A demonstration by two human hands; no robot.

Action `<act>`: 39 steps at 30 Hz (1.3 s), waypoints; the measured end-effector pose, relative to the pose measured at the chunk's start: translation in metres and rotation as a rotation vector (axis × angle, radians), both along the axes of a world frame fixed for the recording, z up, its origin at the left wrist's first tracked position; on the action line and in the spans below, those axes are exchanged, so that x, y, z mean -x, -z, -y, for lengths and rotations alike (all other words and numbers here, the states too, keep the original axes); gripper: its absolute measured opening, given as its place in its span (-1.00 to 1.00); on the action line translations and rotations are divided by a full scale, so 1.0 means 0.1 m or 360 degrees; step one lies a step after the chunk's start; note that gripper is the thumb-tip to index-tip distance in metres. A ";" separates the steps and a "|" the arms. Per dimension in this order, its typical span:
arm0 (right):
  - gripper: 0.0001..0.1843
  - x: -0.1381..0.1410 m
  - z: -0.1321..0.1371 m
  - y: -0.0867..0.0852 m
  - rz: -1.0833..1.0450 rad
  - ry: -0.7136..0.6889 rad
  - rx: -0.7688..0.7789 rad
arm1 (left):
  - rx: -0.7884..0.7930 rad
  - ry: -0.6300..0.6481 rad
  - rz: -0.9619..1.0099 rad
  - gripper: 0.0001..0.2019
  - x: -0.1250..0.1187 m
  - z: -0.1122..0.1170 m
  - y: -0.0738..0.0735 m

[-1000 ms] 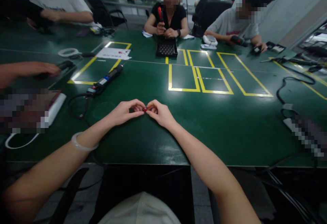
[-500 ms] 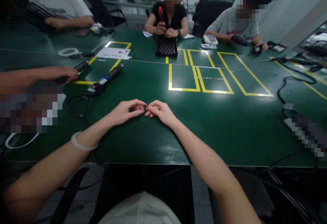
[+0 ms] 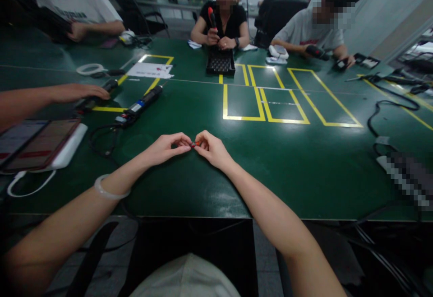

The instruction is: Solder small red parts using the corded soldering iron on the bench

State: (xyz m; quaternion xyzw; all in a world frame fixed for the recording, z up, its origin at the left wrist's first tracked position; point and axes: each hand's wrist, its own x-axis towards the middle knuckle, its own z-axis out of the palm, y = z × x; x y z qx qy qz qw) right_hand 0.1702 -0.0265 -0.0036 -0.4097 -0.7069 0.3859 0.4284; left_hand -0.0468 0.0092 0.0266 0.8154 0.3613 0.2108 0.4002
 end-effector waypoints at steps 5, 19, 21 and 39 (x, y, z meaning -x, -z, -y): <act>-0.90 0.00 0.02 -0.02 0.0205 -0.0014 -0.0204 | -0.0028 0.0025 -0.0009 -0.68 0.00 0.00 0.00; -0.85 0.00 0.04 -0.02 0.0396 0.0000 -0.0268 | -0.0097 -0.0030 0.0072 -0.74 -0.01 0.00 0.01; -0.87 -0.01 0.04 -0.02 0.0400 0.0012 -0.0265 | -0.0093 -0.0025 0.0090 -0.74 -0.01 0.01 0.00; -0.88 -0.04 0.02 -0.02 0.0382 0.0000 -0.0228 | -0.0092 -0.0033 0.0026 -0.65 0.02 0.00 -0.03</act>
